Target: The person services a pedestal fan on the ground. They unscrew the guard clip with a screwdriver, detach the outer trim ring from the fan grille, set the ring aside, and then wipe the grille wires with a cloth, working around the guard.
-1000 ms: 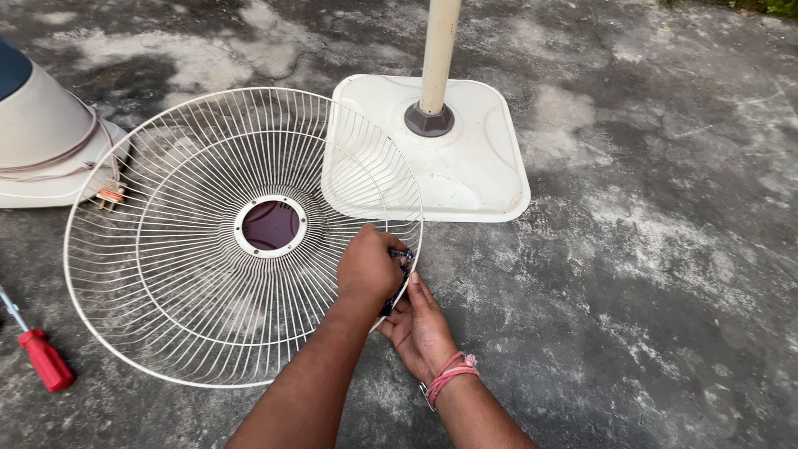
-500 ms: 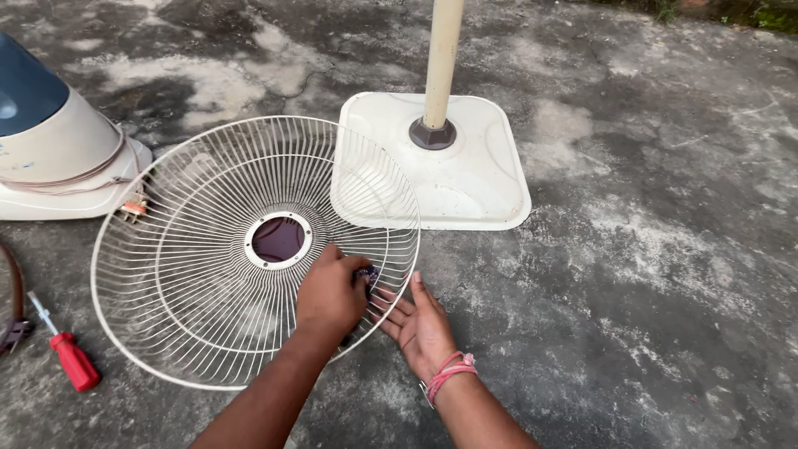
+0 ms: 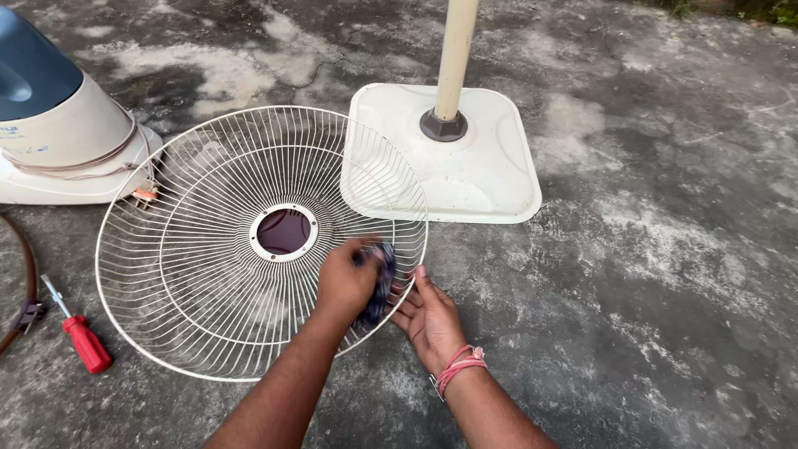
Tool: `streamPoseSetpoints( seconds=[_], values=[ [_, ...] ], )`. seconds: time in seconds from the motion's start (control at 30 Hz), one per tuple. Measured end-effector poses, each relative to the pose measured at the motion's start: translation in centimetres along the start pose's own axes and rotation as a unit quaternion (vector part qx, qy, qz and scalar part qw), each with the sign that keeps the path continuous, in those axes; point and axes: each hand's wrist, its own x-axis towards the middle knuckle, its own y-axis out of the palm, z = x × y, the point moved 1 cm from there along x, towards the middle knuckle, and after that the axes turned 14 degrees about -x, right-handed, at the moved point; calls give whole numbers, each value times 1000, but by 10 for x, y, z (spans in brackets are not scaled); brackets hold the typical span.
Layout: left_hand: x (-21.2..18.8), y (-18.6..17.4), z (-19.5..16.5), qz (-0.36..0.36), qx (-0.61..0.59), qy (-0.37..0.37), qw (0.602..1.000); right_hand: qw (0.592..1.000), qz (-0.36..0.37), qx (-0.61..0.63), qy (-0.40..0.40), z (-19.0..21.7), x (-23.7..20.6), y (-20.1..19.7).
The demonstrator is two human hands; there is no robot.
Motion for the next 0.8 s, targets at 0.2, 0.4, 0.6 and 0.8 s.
streamPoseSetpoints(
  seconds=[0.2, 0.4, 0.6, 0.8],
  values=[
    [4, -8, 0, -75, 301, 197, 930, 999, -31, -15, 7, 3, -3, 8],
    [-1, -14, 35, 16, 129, 114, 985, 1000, -28, -9, 3, -1, 4, 4],
    [5, -12, 27, -10, 258, 38, 965, 1000, -20, -3, -4, -10, 12, -4],
    [-29, 8, -3, 83, 123, -33, 988, 1000, -17, 2, -5, -11, 12, -3]
  ],
)
